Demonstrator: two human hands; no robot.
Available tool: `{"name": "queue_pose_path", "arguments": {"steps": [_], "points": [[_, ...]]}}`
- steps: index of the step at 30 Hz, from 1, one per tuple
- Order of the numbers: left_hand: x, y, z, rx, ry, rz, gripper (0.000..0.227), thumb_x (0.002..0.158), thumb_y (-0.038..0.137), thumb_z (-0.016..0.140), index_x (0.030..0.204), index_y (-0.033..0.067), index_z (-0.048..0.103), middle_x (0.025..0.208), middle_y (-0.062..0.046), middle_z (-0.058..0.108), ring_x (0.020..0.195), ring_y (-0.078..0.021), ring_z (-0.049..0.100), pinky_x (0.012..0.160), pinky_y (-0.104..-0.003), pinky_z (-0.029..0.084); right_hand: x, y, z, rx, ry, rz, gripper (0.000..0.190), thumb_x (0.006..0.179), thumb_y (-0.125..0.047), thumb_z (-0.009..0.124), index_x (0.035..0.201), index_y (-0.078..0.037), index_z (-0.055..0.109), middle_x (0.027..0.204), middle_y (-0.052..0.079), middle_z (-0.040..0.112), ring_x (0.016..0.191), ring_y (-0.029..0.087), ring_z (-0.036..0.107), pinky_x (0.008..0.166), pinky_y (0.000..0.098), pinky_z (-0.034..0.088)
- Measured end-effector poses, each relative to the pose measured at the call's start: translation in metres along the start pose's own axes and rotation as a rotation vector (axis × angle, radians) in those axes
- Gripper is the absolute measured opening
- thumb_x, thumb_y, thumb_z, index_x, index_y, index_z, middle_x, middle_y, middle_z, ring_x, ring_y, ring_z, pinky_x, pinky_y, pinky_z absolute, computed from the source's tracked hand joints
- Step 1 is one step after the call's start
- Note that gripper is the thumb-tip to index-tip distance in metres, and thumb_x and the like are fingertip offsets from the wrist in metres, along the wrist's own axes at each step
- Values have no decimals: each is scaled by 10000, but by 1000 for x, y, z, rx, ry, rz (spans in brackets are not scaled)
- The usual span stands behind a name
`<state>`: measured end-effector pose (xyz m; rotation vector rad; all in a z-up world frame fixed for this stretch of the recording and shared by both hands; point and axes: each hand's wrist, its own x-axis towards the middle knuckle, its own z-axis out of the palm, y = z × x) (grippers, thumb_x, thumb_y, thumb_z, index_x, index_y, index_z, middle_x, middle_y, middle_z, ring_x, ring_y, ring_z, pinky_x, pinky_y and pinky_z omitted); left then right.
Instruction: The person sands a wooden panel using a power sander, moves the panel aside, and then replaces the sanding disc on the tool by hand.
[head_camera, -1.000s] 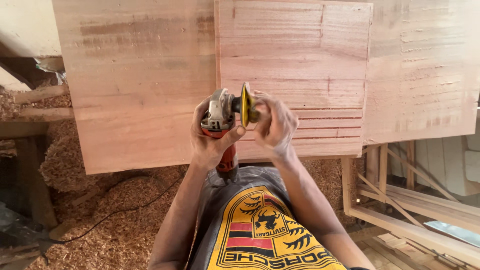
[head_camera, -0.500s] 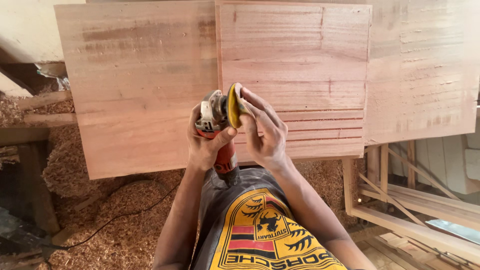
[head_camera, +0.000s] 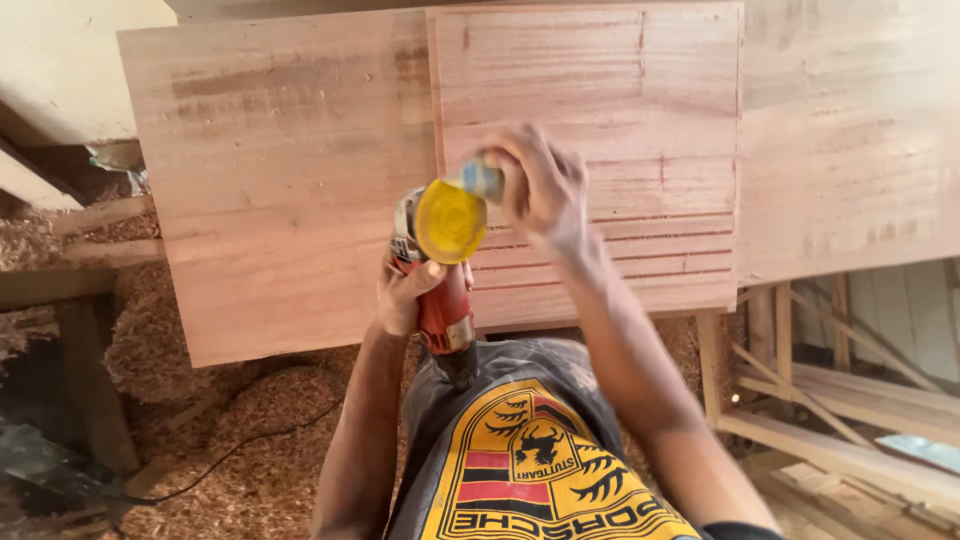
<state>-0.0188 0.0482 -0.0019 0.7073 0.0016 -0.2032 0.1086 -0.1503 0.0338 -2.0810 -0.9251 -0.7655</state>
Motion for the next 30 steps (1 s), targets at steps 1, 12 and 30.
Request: {"name": "queue_pose_path", "arguments": {"steps": [1, 12, 30], "points": [[2, -3, -5, -42, -38, -16, 711, 848, 338, 901, 1301, -76, 543, 989, -183, 691, 826, -302, 706, 693, -429, 593, 10, 15, -1, -3, -42, -38, 130, 1157, -21, 478, 1226, -4, 586, 957, 96, 725, 690, 113, 661, 501, 217, 535], [-7, -24, -12, -228, -176, -105, 928, 728, 398, 939, 1406, -28, 471, 1107, -214, 682, 854, -351, 714, 706, -451, 611, 51, 62, 18, -329, 128, 43, 376, 1233, -310, 389, 1308, 37, 514, 1256, 250, 629, 1122, 343, 645, 920, 419, 565], [11, -39, -27, -290, -185, -193, 890, 786, 560, 882, 1349, -46, 554, 1088, -182, 675, 884, -298, 683, 720, -386, 581, -10, -94, -5, 751, -192, 996, 338, 984, -315, 759, 1012, -39, 566, 869, -25, 569, 785, 36, 514, 621, 236, 464]]}}
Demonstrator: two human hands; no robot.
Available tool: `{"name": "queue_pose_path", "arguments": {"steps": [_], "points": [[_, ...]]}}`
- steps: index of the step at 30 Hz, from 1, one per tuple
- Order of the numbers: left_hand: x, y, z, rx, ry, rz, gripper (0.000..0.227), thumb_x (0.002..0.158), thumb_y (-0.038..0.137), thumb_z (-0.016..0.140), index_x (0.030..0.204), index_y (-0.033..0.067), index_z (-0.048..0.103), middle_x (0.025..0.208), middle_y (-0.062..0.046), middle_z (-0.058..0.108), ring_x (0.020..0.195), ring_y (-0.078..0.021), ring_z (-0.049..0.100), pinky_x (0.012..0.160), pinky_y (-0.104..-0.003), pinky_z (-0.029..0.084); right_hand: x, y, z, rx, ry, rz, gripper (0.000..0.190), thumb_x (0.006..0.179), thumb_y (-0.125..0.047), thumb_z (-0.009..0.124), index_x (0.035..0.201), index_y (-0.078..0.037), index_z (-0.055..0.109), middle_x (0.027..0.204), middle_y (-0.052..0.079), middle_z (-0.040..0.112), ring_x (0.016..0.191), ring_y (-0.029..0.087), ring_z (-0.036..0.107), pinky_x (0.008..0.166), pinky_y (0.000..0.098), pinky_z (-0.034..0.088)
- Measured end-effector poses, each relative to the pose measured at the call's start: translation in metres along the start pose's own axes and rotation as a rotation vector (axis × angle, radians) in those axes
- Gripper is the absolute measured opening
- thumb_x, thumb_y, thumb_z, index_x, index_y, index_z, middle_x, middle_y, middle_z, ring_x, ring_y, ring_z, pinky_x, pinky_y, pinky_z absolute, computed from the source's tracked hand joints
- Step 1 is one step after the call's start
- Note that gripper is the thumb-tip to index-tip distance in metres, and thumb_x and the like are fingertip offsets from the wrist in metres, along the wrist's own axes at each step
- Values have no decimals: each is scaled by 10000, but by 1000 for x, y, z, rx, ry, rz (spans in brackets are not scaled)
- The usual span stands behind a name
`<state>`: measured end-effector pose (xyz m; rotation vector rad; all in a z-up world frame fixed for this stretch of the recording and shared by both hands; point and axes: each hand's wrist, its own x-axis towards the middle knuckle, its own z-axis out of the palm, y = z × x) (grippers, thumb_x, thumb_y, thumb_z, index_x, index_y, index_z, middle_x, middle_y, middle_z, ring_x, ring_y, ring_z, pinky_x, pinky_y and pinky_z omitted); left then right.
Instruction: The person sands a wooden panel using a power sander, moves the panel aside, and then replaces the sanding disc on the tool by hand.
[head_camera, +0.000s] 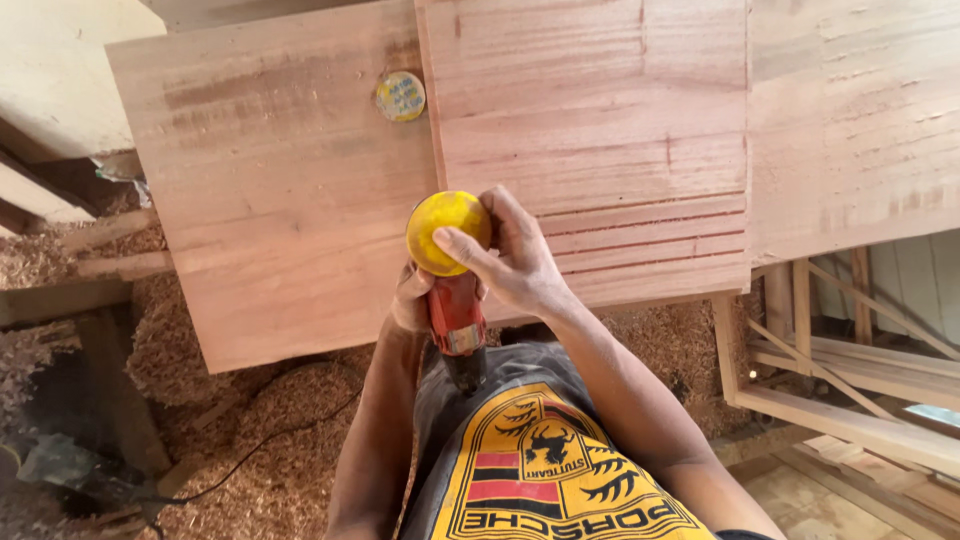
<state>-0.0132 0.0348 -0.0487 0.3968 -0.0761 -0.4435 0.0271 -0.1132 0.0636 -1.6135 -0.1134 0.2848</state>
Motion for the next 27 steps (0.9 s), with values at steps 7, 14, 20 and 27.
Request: {"name": "queue_pose_path", "arguments": {"steps": [7, 14, 20, 27], "points": [[-9, -6, 1, -52, 30, -9, 890, 794, 568, 875, 1344, -51, 550, 1044, -187, 687, 856, -298, 701, 703, -384, 602, -1, 5, 7, -91, 84, 38, 361, 1029, -355, 720, 1023, -15, 599, 848, 29, 566, 777, 86, 500, 649, 281, 447], [-15, 0, 8, 163, 124, 48, 902, 791, 600, 843, 1356, -32, 536, 1055, -159, 691, 855, -272, 703, 722, -388, 608, -5, -3, 16, -414, 186, -174, 449, 906, -406, 782, 1004, -1, 618, 799, 93, 699, 713, 154, 681, 618, 311, 547], [-20, -8, 23, 146, 116, 109, 787, 848, 571, 808, 1296, -26, 557, 1044, -136, 688, 844, -251, 705, 714, -365, 604, 9, 9, 11, -178, 197, 177, 416, 998, -417, 586, 892, -29, 693, 619, 32, 639, 456, 114, 586, 387, 289, 445], [-27, -27, 50, 371, 407, 74, 447, 834, 226, 781, 1168, -22, 617, 917, -123, 693, 778, -230, 698, 661, -372, 616, 0, 26, -14, 114, 17, 108, 375, 977, -396, 653, 1084, -38, 687, 754, -7, 678, 564, 53, 587, 469, 226, 483]]}}
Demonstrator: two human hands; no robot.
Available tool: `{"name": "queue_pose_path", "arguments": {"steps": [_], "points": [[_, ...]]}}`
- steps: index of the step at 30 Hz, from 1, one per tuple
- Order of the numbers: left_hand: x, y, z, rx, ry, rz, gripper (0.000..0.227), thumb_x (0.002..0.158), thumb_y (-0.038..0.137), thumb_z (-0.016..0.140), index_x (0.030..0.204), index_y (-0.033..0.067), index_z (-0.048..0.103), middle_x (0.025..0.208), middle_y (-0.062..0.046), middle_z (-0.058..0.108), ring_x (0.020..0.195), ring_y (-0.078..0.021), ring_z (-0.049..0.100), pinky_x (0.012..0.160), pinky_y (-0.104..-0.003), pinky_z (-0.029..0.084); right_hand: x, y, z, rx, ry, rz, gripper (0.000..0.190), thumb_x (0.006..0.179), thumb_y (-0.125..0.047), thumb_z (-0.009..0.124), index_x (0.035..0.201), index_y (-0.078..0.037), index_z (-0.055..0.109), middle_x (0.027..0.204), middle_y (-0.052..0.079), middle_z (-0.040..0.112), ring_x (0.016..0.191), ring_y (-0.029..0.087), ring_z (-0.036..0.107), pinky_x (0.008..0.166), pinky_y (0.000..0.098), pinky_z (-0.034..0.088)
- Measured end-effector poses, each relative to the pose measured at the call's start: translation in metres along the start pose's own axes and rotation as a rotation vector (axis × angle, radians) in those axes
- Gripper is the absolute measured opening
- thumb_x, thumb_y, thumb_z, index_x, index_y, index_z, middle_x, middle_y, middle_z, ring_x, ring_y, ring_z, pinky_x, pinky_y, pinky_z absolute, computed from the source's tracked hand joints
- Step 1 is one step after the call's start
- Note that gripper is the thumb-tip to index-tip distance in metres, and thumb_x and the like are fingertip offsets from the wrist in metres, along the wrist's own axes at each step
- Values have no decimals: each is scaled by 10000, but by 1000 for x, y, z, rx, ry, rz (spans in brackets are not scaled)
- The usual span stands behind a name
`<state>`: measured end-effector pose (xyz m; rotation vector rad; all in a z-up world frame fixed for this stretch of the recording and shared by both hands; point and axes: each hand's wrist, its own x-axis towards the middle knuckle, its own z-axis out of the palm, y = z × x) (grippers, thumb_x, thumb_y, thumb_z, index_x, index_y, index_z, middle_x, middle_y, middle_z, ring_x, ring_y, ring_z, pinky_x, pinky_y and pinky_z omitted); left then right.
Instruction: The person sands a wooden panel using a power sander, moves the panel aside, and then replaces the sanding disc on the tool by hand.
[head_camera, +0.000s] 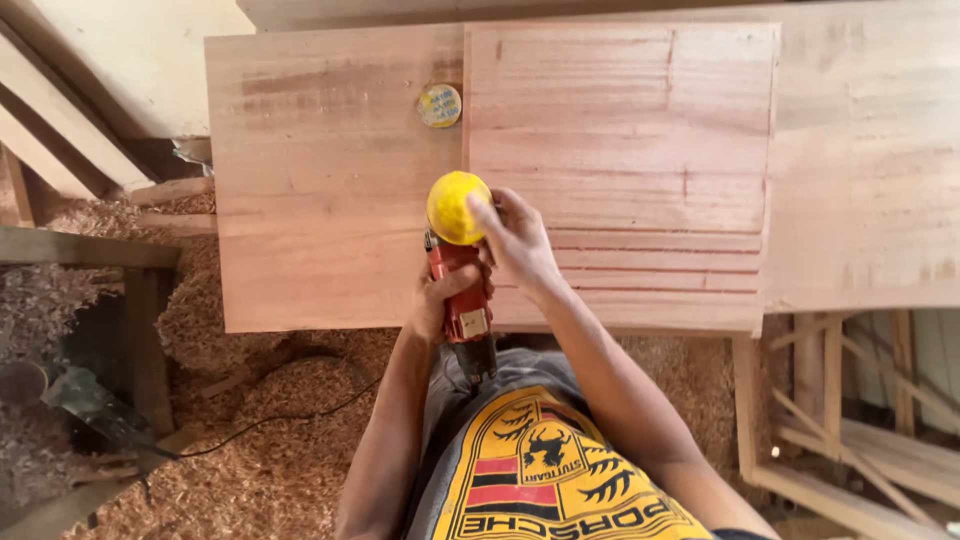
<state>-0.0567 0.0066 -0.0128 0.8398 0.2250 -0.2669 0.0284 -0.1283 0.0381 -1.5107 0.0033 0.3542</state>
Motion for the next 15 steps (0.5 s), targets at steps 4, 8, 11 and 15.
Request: {"name": "queue_pose_path", "arguments": {"steps": [4, 8, 11, 15], "points": [[-3, -5, 29, 21, 4, -1, 348, 765, 68, 717, 1100, 28, 632, 880, -91, 687, 757, -222, 699, 652, -355, 614, -3, -10, -28, -219, 25, -49, 448, 934, -430, 745, 992, 14, 713, 723, 17, 677, 566, 62, 604, 454, 237, 497], [-4, -20, 62, 56, -4, -40, 318, 754, 51, 724, 1057, 4, 642, 871, -95, 682, 757, -223, 692, 642, -373, 617, -3, -17, -71, -221, 97, 69, 478, 958, -462, 710, 893, 8, 771, 634, 25, 677, 490, 78, 607, 409, 252, 486], [0, -36, 85, 26, -21, -73, 370, 728, 61, 736, 1084, 13, 648, 873, -92, 688, 761, -220, 694, 641, -377, 614, -8, -11, -94, -299, 250, 25, 632, 1091, -495, 586, 760, 31, 698, 592, 75, 609, 475, 112, 563, 407, 287, 436], [12, -61, 104, 90, 17, -136, 413, 715, 67, 762, 1107, 12, 643, 918, -116, 706, 768, -235, 707, 632, -406, 625, -31, 0, -126, -186, 169, -251, 488, 1040, -496, 599, 938, -21, 643, 748, 29, 631, 618, 68, 599, 493, 251, 512]]}}
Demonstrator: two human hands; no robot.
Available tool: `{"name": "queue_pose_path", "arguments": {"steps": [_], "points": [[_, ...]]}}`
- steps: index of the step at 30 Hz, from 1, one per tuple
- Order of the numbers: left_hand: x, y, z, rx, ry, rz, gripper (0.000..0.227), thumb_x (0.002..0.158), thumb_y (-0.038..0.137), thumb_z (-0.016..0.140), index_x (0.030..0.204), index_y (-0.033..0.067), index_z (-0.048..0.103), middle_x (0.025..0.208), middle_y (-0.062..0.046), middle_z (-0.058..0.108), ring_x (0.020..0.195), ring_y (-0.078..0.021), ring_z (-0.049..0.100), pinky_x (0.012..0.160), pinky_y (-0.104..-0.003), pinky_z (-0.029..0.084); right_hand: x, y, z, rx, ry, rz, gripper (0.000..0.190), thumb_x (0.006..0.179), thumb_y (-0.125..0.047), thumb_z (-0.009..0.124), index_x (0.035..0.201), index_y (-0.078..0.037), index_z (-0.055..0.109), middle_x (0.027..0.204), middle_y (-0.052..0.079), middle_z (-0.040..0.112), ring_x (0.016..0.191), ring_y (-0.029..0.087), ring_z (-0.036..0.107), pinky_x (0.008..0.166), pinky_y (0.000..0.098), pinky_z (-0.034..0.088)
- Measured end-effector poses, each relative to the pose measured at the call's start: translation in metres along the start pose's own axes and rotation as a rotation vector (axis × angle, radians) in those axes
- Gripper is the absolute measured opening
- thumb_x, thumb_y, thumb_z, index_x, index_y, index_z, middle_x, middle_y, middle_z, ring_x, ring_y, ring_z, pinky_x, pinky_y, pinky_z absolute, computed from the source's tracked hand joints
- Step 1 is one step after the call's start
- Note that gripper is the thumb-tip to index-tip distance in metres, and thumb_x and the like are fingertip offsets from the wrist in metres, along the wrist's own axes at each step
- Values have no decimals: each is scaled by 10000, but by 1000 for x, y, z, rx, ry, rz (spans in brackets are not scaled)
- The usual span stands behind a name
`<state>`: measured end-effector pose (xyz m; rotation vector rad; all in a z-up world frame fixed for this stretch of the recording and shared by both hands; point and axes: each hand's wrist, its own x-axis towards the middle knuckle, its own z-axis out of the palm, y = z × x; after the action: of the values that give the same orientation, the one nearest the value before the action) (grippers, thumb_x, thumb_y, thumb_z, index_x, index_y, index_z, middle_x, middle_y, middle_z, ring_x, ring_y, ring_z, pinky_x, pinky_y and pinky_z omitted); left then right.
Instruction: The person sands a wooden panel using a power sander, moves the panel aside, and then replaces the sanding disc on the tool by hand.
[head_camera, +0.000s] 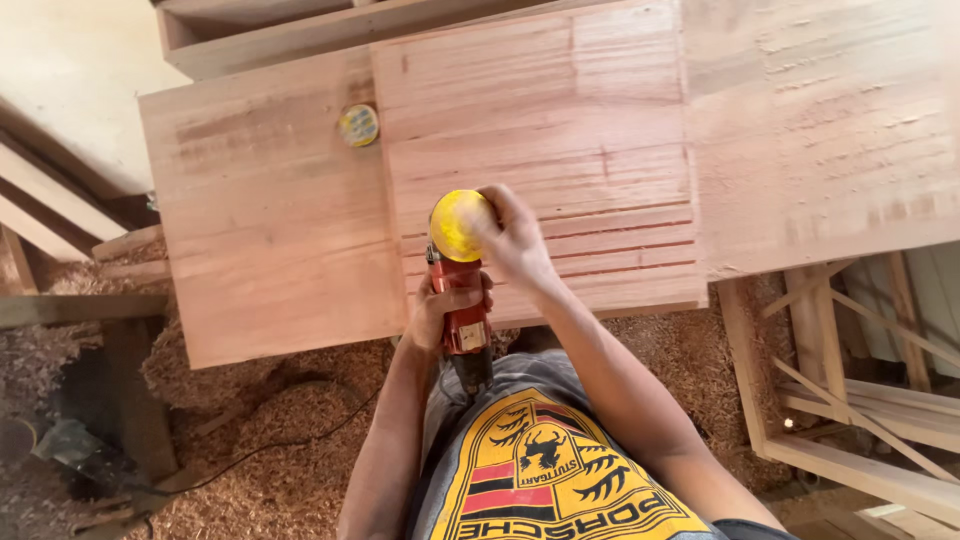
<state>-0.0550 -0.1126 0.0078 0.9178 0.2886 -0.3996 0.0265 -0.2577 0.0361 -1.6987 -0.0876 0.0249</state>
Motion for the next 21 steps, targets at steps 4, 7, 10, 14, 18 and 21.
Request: {"name": "queue_pose_path", "arguments": {"steps": [4, 7, 10, 14, 18, 21], "points": [[11, -21, 13, 56, -41, -45, 472, 725, 91, 758, 1165, -6, 619, 993, -153, 717, 802, -238, 705, 639, -404, 625, -3, 22, -31, 1, 67, 17, 471, 1043, -442, 604, 926, 12, 651, 726, 49, 654, 583, 102, 591, 479, 270, 507], [12, -38, 22, 11, -100, -49, 507, 758, 111, 750, 1228, -22, 615, 1049, -149, 708, 857, -228, 703, 680, -375, 619, 6, 44, -61, 244, 150, 278, 412, 1074, -385, 552, 930, -18, 673, 680, 19, 619, 538, 96, 546, 453, 256, 466], [19, -45, 29, 41, -134, -19, 534, 770, 113, 738, 1267, -39, 617, 1106, -160, 709, 904, -225, 706, 740, -371, 618, -6, 58, -83, 319, 112, 303, 418, 1095, -390, 506, 1000, -6, 642, 713, 33, 589, 564, 106, 538, 473, 264, 470], [36, -50, 39, -3, -157, 83, 573, 773, 111, 725, 1312, -41, 604, 1155, -163, 697, 1006, -238, 700, 861, -381, 596, -60, 49, -86, 285, -194, 576, 409, 1023, -463, 439, 1244, -134, 545, 952, 30, 665, 728, 135, 656, 645, 319, 597], [67, -64, 47, -52, -112, 155, 614, 811, 188, 728, 1366, -40, 595, 1256, -166, 661, 1110, -259, 636, 964, -390, 541, -91, 30, -82, 415, -383, 424, 626, 864, -309, 784, 1353, -101, 453, 981, 98, 675, 832, 177, 678, 774, 347, 585], [88, -70, 45, 183, -26, 41, 654, 818, 308, 734, 1375, 0, 587, 1308, -171, 653, 1200, -282, 610, 1033, -398, 486, -75, 30, -96, -1, -262, 458, 609, 734, -231, 857, 1236, -22, 583, 982, 65, 691, 816, 134, 667, 741, 321, 583]]}}
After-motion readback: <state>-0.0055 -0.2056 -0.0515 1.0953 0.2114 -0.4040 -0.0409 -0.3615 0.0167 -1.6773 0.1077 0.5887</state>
